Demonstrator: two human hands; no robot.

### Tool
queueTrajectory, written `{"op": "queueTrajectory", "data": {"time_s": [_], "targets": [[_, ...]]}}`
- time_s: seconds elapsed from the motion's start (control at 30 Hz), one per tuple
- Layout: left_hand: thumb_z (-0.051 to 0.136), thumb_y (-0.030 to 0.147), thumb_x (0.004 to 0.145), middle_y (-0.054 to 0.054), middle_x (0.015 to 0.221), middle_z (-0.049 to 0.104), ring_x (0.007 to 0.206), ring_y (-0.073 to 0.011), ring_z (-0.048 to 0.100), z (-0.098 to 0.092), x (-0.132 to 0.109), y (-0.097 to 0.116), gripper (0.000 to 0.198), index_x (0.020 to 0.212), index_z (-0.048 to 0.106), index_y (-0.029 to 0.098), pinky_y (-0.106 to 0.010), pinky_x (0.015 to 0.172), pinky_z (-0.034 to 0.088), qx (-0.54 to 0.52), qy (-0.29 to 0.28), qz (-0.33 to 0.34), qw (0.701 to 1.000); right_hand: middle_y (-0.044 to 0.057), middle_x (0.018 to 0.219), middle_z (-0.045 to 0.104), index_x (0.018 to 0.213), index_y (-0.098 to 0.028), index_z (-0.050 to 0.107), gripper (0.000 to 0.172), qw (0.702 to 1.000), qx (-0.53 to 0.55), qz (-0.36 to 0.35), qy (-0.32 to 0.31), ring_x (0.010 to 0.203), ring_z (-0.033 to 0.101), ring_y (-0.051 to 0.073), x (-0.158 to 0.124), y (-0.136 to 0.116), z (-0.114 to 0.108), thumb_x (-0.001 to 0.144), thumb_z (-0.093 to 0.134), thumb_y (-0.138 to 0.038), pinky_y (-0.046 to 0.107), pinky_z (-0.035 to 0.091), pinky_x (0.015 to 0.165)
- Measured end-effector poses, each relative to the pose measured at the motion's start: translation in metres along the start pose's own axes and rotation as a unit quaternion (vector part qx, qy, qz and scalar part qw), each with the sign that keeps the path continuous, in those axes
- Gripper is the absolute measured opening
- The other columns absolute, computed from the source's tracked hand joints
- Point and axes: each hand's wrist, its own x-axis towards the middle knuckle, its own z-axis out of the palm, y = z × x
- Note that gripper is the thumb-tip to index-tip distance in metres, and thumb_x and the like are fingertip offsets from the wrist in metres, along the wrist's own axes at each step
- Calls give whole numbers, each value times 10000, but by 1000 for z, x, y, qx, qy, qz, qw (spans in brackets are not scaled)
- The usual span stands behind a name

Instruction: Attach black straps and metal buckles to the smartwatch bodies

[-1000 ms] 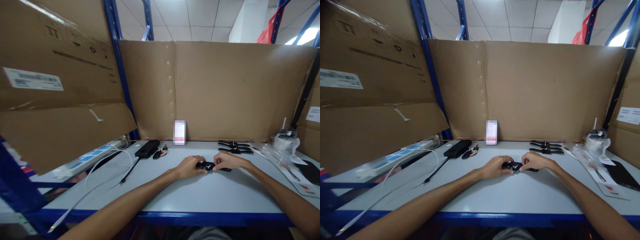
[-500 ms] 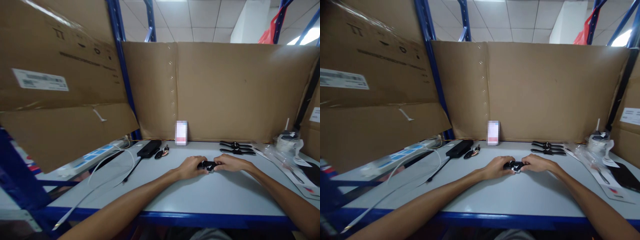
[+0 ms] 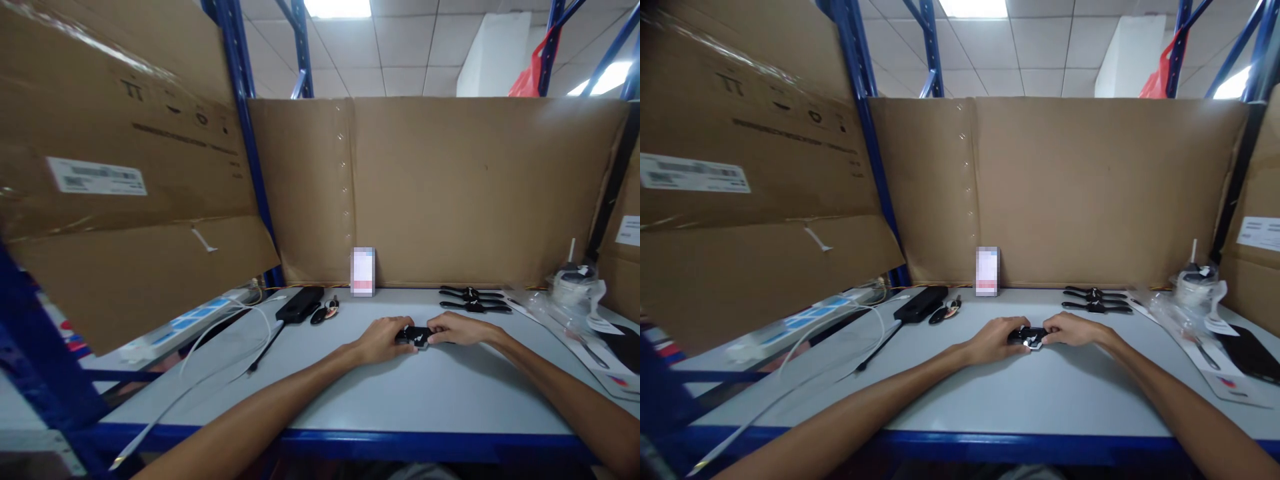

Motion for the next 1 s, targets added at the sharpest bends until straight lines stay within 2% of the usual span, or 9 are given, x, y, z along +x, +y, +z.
{"op": "queueTrajectory", "data": {"time_s": [0.13, 0.37, 0.53, 0.63, 0.77, 0.9, 1.0], "targets": [[659, 525, 853, -31, 935, 705, 808, -212, 630, 0, 0, 1, 406, 1114, 627, 216, -250, 643, 348, 0, -3, -4, 1000, -54, 637, 374, 712, -185, 446, 387, 1000, 8, -15, 1, 598, 337, 102, 0, -1, -1, 904, 520, -513, 239, 225, 543], [661, 505, 847, -25, 926, 701, 788, -199, 619, 0, -1, 0, 389, 1110, 622, 221, -248, 647, 350, -5, -2, -4, 1000, -56, 614, 382, 696, -181, 458, 341, 1000, -9, -4, 13, 588, 348, 98, -1, -7, -2, 904, 537, -440, 240, 227, 554], [671, 485, 836, -24, 910, 696, 772, -191, 601, -3, -1, 2, 382, 1100, 639, 211, -246, 644, 347, -14, -6, -14, 1000, -60, 614, 371, 701, -173, 496, 374, 1000, 7, 7, 17, 587, 342, 95, -2, -7, -2, 901, 551, -485, 242, 217, 553], [674, 440, 830, -20, 876, 687, 738, -175, 581, -7, 0, 0, 360, 1097, 666, 199, -239, 643, 355, -54, -24, -20, 998, -63, 612, 358, 698, -170, 501, 385, 1000, 21, 14, 14, 586, 329, 93, -2, -7, -2, 891, 561, -498, 243, 205, 554], [596, 402, 890, -27, 872, 683, 743, -162, 566, -8, 3, -9, 323, 1099, 704, 181, -232, 660, 383, -121, -35, 11, 992, -63, 611, 349, 690, -169, 502, 387, 999, 34, 14, 11, 588, 328, 94, -1, -6, -3, 874, 573, -502, 241, 199, 554], [595, 436, 905, -20, 868, 693, 750, -152, 564, -5, 5, -18, 365, 1126, 719, 174, -220, 680, 400, -176, -53, 39, 982, -62, 620, 354, 700, -164, 519, 413, 999, 34, -1, 10, 596, 336, 94, -1, -6, -3, 871, 569, -537, 238, 204, 562], [624, 468, 885, -13, 862, 698, 757, -153, 572, -4, 5, -21, 410, 1140, 726, 165, -215, 688, 413, -212, -61, 31, 975, -61, 618, 361, 704, -164, 525, 424, 999, 33, -9, 6, 600, 347, 97, 0, -5, -4, 866, 567, -554, 234, 215, 563]]}}
